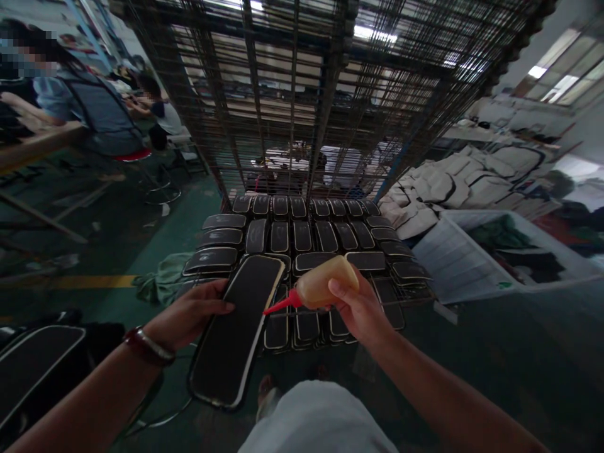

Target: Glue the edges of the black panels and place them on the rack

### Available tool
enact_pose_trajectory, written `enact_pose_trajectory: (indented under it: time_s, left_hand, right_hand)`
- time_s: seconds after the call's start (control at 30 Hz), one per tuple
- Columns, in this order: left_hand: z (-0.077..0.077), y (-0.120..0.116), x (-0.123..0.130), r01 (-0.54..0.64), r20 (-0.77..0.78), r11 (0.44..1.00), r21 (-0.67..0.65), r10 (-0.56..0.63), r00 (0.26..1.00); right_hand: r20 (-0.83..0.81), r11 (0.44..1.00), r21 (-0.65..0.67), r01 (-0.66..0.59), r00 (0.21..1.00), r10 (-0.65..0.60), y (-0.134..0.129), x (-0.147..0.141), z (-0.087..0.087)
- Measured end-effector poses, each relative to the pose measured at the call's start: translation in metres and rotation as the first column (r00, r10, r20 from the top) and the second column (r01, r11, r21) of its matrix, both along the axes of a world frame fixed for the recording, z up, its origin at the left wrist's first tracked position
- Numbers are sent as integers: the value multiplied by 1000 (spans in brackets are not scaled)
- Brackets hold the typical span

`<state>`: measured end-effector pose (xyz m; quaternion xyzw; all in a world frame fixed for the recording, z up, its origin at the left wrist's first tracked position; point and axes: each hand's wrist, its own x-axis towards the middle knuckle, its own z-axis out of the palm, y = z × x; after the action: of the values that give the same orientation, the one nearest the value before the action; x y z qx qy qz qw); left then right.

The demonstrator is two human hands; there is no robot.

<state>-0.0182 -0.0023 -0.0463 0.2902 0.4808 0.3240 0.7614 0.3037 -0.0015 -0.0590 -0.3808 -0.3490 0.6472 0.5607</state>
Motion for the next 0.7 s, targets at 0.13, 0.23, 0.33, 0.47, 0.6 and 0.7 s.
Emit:
enact_pose_trajectory:
  time_s: [0.13,0.23,0.33,0.47,0.6,0.7]
  left_hand:
    - [-2,0,0,-47,-16,999,-13,47,999]
    - [-2,-1,0,-73,-43,997,-18,72,996]
    - [-2,-3,1,-92,-54,996,-22,91,994]
    - [-4,-5,0,-121,-53,992,-20,120,991]
    - [-10,-4,-5,-169,-51,986,-17,168,985]
    - [-10,-3,-8,-225,-81,974,-30,222,972]
  right_hand:
    - [24,1000,2,-26,999,26,-10,-5,1]
    - [55,998,19,-52,997,51,-16,-6,0]
    - [91,996,50,-76,993,72,-22,-3,-6]
    - [128,987,78,-138,984,127,-30,1,-15]
    - [103,973,93,-213,974,203,-36,-1,-11]
    - [87,967,88,-241,968,233,-39,-4,-6]
